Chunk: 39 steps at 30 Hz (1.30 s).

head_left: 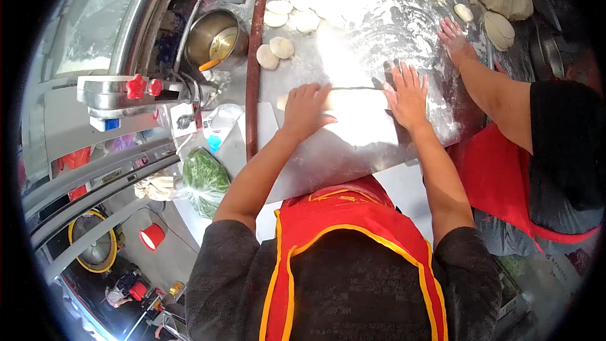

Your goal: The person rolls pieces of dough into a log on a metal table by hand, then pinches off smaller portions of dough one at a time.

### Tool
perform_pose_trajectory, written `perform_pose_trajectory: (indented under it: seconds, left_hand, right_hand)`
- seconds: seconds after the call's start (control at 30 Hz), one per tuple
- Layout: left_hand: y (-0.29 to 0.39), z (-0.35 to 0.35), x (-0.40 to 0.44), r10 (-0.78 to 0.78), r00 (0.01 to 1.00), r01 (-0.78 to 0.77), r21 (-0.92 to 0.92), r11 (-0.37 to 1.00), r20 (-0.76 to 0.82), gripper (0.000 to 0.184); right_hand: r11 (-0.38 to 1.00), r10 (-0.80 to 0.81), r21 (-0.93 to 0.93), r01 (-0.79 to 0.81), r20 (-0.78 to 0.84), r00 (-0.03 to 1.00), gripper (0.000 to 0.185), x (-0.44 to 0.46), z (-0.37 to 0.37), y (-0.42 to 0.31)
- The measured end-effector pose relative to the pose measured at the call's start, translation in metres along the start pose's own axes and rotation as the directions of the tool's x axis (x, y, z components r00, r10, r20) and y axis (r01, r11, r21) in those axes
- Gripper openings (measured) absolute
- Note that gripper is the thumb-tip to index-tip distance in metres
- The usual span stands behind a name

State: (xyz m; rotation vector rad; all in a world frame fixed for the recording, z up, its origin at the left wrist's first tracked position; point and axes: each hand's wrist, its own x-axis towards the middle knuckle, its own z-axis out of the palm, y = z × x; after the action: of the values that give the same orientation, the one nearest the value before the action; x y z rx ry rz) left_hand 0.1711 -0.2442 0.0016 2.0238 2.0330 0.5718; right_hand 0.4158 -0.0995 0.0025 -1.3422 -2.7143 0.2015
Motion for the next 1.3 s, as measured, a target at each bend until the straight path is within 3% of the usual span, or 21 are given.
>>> perform_pose_trajectory:
  seconds: [0.03, 0.13, 0.2, 0.43, 0.57, 0.67, 0.77, 0.8, 0.9, 0.97, 1.0, 1.07, 1.2, 1.3]
  left_hand:
    - [-0.002, -0.003, 0.002, 0.027, 0.999, -0.027, 0.007, 1.0, 0.038, 0.073]
    - [-0.005, -0.002, -0.001, -0.054, 0.988, 0.052, 0.016, 0.999, 0.146, 0.06]
    - [-0.007, -0.004, 0.003, -0.002, 0.991, 0.003, -0.004, 1.0, 0.137, 0.052]
    - [-0.047, -0.024, 0.008, 0.104, 0.984, -0.108, 0.015, 0.994, 0.144, 0.036]
    - [-0.039, -0.044, 0.013, 0.051, 0.966, -0.055, 0.008, 0.998, 0.254, 0.047]
    - [-0.007, -0.023, 0.039, 0.141, 0.981, -0.128, -0.105, 0.986, 0.13, 0.061]
    - [0.034, 0.017, 0.075, 0.153, 0.967, -0.093, -0.278, 0.956, 0.205, 0.086]
    - [0.045, 0.032, 0.082, 0.194, 0.972, -0.15, -0.282, 0.948, 0.133, 0.078]
    - [0.085, 0.042, 0.106, 0.03, 0.958, 0.054, -0.282, 0.958, 0.286, 0.063]
    - [0.088, 0.038, 0.118, 0.017, 0.906, 0.142, -0.342, 0.929, 0.423, 0.055]
    - [0.089, 0.037, 0.121, 0.016, 0.872, 0.188, -0.366, 0.911, 0.489, 0.051]
    - [0.086, 0.042, 0.118, 0.043, 0.927, 0.108, -0.373, 0.921, 0.374, 0.05]
    - [0.086, 0.046, 0.111, 0.05, 0.96, 0.062, -0.383, 0.922, 0.275, 0.051]
    - [0.092, 0.039, 0.105, 0.01, 0.972, 0.071, -0.333, 0.94, 0.235, 0.051]
  right_hand:
    - [1.0, -0.018, -0.015, 0.019, 0.032, 0.999, 0.056, -0.001, -0.007, 0.004]
    - [0.984, -0.066, 0.174, 0.047, 0.108, 0.992, 0.061, -0.03, -0.022, 0.017]
    - [0.969, -0.085, 0.236, 0.071, 0.05, 0.995, 0.069, -0.041, -0.024, 0.026]
    - [0.923, -0.16, 0.36, 0.134, 0.043, 0.986, 0.063, -0.017, -0.009, 0.027]
    - [0.921, -0.072, 0.384, 0.061, 0.014, 0.997, 0.059, -0.012, -0.011, 0.006]
    - [0.926, -0.072, 0.378, 0.019, 0.125, 0.99, 0.055, -0.008, -0.012, 0.018]
    - [0.882, -0.112, 0.47, -0.036, 0.283, 0.953, 0.05, 0.005, -0.03, 0.021]
    - [0.86, -0.102, 0.506, -0.067, 0.299, 0.949, 0.05, 0.008, -0.037, 0.02]
    - [0.788, -0.087, 0.599, -0.142, 0.337, 0.938, 0.047, 0.017, -0.057, 0.022]
    - [0.748, -0.098, 0.642, -0.167, 0.356, 0.929, 0.045, 0.02, -0.064, 0.026]
    - [0.57, -0.038, 0.765, -0.299, 0.388, 0.921, 0.044, 0.018, -0.064, 0.029]
    - [0.114, 0.051, 0.874, -0.472, 0.469, 0.882, 0.044, 0.016, -0.062, 0.036]
    - [0.02, 0.066, 0.796, -0.605, 0.603, 0.795, 0.044, 0.017, -0.046, 0.029]
    - [0.233, 0.128, 0.774, -0.588, 0.575, 0.808, 0.041, 0.017, -0.05, 0.018]
